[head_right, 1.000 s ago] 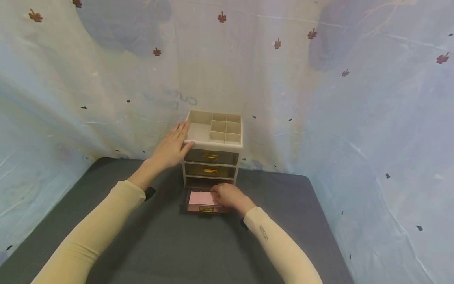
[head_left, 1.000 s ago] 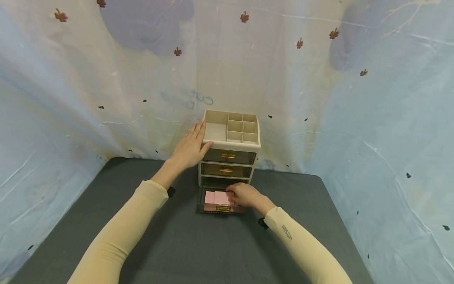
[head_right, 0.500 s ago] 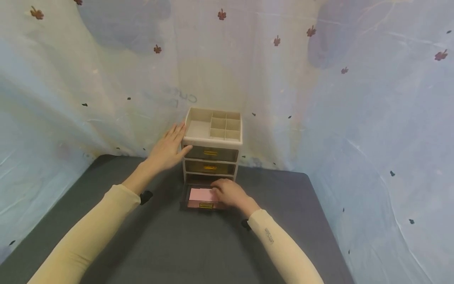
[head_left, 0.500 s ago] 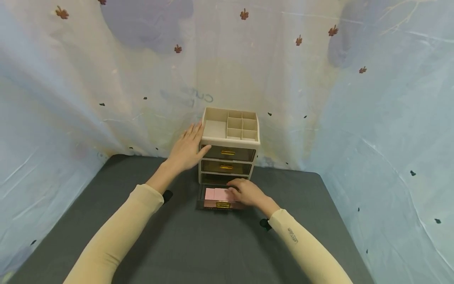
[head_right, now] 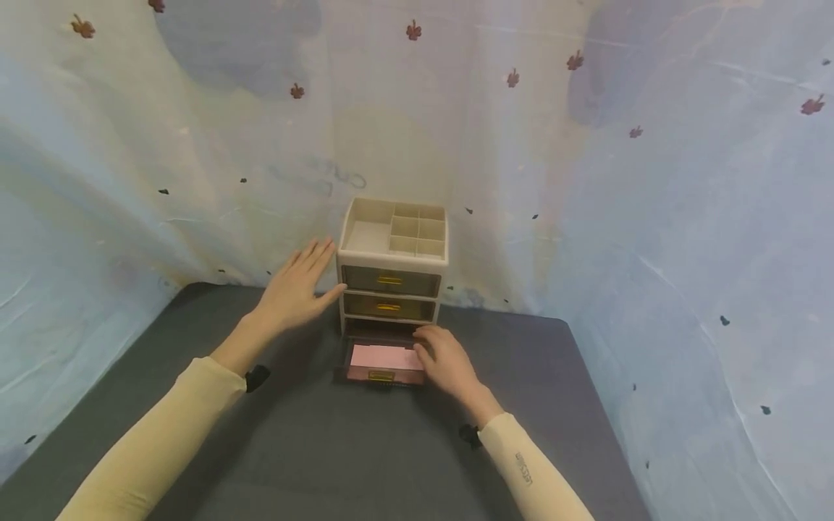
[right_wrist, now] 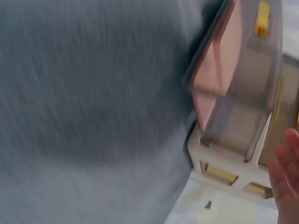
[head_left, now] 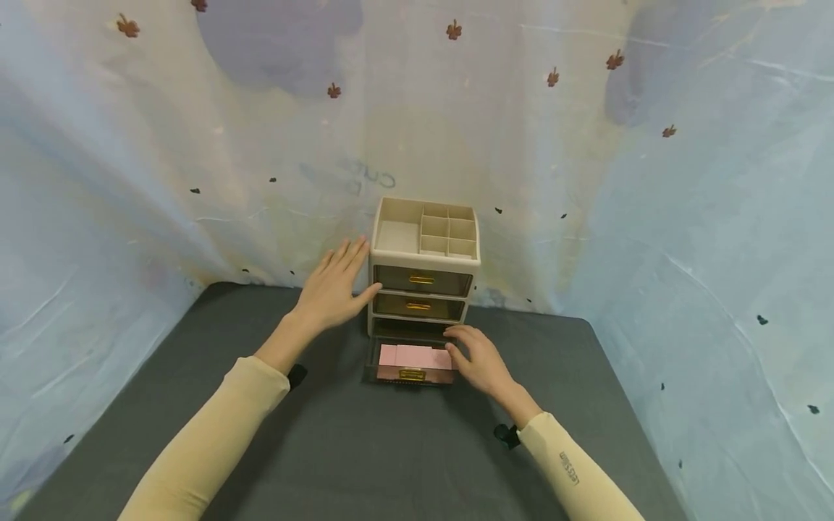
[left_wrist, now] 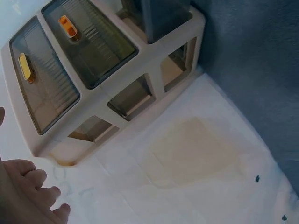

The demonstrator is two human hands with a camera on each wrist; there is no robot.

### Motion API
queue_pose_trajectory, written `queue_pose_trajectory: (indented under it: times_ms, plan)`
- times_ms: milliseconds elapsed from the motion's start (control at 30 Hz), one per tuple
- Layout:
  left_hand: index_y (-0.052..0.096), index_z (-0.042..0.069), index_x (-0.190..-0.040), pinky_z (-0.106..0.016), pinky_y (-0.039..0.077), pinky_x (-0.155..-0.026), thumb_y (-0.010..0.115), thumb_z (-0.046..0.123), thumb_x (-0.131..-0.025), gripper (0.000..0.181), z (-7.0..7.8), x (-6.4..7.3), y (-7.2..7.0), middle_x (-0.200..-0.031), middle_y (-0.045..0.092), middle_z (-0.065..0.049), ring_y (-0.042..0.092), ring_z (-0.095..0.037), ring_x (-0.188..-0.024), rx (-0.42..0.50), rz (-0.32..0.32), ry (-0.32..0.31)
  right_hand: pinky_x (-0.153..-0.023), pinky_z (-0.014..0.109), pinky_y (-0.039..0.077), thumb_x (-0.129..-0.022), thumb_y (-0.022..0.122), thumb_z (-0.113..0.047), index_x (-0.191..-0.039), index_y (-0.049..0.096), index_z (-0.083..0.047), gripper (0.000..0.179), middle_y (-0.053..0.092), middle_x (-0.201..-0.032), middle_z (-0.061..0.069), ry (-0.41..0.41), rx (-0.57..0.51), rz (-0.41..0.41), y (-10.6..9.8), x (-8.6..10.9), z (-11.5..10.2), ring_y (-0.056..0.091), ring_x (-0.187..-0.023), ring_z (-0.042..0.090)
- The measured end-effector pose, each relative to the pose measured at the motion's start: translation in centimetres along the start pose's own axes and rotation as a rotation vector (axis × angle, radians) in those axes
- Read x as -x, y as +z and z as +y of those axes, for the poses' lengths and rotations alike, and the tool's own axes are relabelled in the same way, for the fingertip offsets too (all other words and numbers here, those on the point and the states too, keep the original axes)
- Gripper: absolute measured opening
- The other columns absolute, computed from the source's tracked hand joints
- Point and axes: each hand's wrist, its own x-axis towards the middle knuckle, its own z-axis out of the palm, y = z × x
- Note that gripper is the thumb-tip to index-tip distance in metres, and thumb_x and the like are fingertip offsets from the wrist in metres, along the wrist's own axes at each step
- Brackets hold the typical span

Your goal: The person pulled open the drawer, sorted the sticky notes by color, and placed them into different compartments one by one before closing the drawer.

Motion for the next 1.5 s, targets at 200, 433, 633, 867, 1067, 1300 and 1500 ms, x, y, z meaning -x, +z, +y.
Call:
queue_pose_trajectory:
  times_ms: [200,433,633,867,1067,1300,1500]
  plan:
    - [0.011,0.006,-0.167,-0.048,0.008,-0.13,0.04,0.057,-0.108,0.084,0.3,-2.1,0.1,-0.175,0.005,-0.009,0.002,-0.031,-0.161,0.002,0.004,0.039,-0.092,0.052,0.057,-0.104,0.065,-0.012,-0.121,0.073,-0.007,0.019,0.071,-0.12,0.008,0.029,-0.218,0.222,1.3,2.2,-1.3,0.069,-0.107,0.027]
    - [0.012,0.002,-0.166,-0.05,0.009,-0.13,0.038,0.056,-0.11,0.082,0.5,-3.5,0.2,-0.175,0.006,-0.013,0.003,-0.034,-0.161,-0.006,-0.005,0.033,-0.076,0.031,0.059,-0.105,0.064,-0.014,-0.119,0.073,-0.007,0.018,0.076,-0.111,0.006,0.234,-0.517,0.251,2.9,4.0,-3.4,0.072,-0.092,0.027]
    - [0.009,0.002,-0.166,-0.048,0.005,-0.13,0.032,0.056,-0.111,0.081,0.9,-4.3,0.0,-0.174,0.0,-0.012,0.002,-0.034,-0.161,-0.02,-0.027,0.014,-0.077,0.039,0.062,-0.105,0.062,-0.009,-0.119,0.068,0.008,0.023,0.075,-0.109,0.022,0.316,-0.724,0.223,4.2,4.5,-4.7,0.073,-0.092,0.035]
    - [0.009,0.001,-0.166,-0.05,0.006,-0.13,0.032,0.056,-0.111,0.082,1.2,-4.7,-0.1,-0.174,0.0,-0.013,-0.002,-0.033,-0.161,-0.017,-0.042,-0.012,-0.075,0.034,0.062,-0.106,0.062,-0.011,-0.12,0.067,0.011,0.026,0.075,-0.108,0.025,0.419,-0.838,0.157,6.0,5.2,-5.5,0.074,-0.086,0.028]
    - [0.008,0.0,-0.166,-0.05,0.005,-0.13,0.031,0.056,-0.111,0.081,1.3,-4.7,0.2,-0.174,-0.001,-0.014,-0.005,-0.031,-0.16,-0.018,-0.04,-0.018,-0.074,0.032,0.062,-0.107,0.06,-0.017,-0.123,0.065,0.014,0.035,0.075,-0.108,0.026,0.524,-0.933,0.078,7.1,5.6,-5.6,0.074,-0.084,0.022]
    - [0.008,0.0,-0.166,-0.051,0.008,-0.129,0.032,0.055,-0.111,0.082,1.3,-4.7,0.4,-0.174,-0.001,-0.014,0.001,-0.036,-0.161,-0.017,-0.028,-0.019,-0.072,0.029,0.061,-0.108,0.058,-0.019,-0.123,0.063,0.016,0.038,0.075,-0.109,0.026,0.602,-1.008,0.028,7.7,5.4,-5.2,0.074,-0.081,0.017]
    - [0.006,0.0,-0.166,-0.052,0.009,-0.129,0.033,0.054,-0.111,0.081,1.4,-4.6,0.2,-0.174,-0.001,-0.015,0.001,-0.036,-0.16,-0.011,-0.025,-0.016,-0.071,0.029,0.062,-0.109,0.056,-0.022,-0.124,0.064,0.017,0.042,0.075,-0.11,0.027,0.619,-1.022,0.021,7.9,4.7,-4.7,0.075,-0.08,0.016]
